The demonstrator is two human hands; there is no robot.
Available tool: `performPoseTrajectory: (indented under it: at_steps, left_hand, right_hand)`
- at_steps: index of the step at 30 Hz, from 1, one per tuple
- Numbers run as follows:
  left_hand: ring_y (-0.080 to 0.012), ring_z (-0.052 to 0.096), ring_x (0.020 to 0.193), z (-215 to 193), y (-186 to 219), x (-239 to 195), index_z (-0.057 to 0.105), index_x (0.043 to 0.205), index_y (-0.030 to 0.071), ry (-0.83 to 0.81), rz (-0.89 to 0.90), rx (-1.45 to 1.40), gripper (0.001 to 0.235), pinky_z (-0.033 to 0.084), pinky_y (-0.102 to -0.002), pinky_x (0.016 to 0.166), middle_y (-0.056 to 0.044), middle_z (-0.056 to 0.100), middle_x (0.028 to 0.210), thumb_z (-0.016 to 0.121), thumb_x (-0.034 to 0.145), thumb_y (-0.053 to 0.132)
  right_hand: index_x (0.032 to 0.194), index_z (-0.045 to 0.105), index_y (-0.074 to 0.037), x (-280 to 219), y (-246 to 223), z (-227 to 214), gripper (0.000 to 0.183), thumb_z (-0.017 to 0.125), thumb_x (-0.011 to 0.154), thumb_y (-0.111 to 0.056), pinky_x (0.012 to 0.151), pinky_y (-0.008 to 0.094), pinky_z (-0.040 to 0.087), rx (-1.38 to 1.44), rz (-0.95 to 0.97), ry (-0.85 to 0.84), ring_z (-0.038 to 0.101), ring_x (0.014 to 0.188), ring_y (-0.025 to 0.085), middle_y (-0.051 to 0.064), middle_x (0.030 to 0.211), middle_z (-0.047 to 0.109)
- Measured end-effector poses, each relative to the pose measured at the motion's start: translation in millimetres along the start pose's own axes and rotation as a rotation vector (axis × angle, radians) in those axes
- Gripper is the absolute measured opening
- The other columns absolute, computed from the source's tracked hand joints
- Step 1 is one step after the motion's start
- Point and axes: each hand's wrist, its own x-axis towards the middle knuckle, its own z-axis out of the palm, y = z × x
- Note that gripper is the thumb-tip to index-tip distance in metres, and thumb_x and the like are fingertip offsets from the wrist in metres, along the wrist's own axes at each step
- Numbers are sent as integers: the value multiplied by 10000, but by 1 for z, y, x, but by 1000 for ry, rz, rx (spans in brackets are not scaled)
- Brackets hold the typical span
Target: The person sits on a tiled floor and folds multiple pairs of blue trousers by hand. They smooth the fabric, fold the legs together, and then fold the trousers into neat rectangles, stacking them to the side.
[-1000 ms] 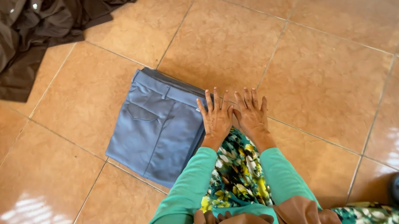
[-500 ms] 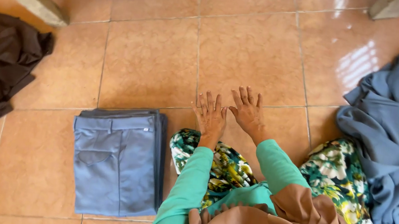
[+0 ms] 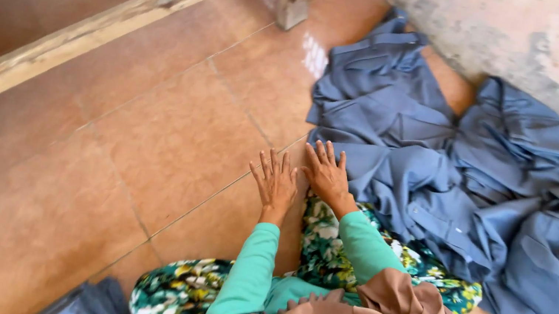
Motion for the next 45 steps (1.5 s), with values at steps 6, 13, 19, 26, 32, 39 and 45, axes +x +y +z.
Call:
performPoseTrajectory:
  at_steps: [6,13,19,26,32,39,45]
  left_hand:
    - [-414,327,1489,13,129,29,505,1494,210,220,325,7,522,129,-692,1193,-176,471,1551,426,1033,442]
    - [-410,318,1496,37,262,24,524,1472,207,164,607,-55,516,78,-696,1203,-179,480,1540,456,1007,420]
    - [-425,340,1479,65,342,9,534,1452,186,80,802,-133,506,112,-704,1196,-197,494,1519,480,1000,406]
    - [-416,293,1503,99,377,17,437,1522,189,-216,833,-111,549,74,-685,1205,-185,412,1580,365,1046,454]
    - [-411,357,1463,123,389,41,414,1530,187,-254,785,-107,547,139,-651,1191,-188,411,1569,342,1062,462]
    - [-460,652,1111,108,415,73,197,1637,196,-334,542,-501,589,468,-566,993,-249,596,1311,346,1100,387]
    - [-440,717,1021,127,380,102,412,1524,329,-494,244,-369,533,562,-559,846,-236,709,990,512,1016,455]
  right_hand:
    - [1629,263,-258,-42,110,-36,659,409,1053,-542,1185,640,224,20,267,80,260,1541,346,136,1635,359]
    - [1623,298,-272,-114,230,-20,660,419,1043,-562,1163,630,276,-24,504,213,331,1510,327,118,1609,403]
    - [1633,271,-276,-151,320,6,681,410,1039,-578,1152,626,301,-63,647,209,347,1501,328,118,1603,411]
    - [1648,232,-280,-147,428,30,760,561,981,-438,1185,654,201,-70,788,79,253,1551,347,134,1653,339]
    - [1535,360,-310,-128,502,90,658,564,916,-225,1047,542,331,-122,751,124,452,1338,274,51,1419,503]
    - [984,632,-263,-117,447,57,209,482,863,-183,616,368,548,-89,548,285,687,721,211,-27,697,641]
    - [1192,706,-194,-121,362,-34,346,601,955,-425,825,456,540,354,454,76,688,1035,313,109,1033,731]
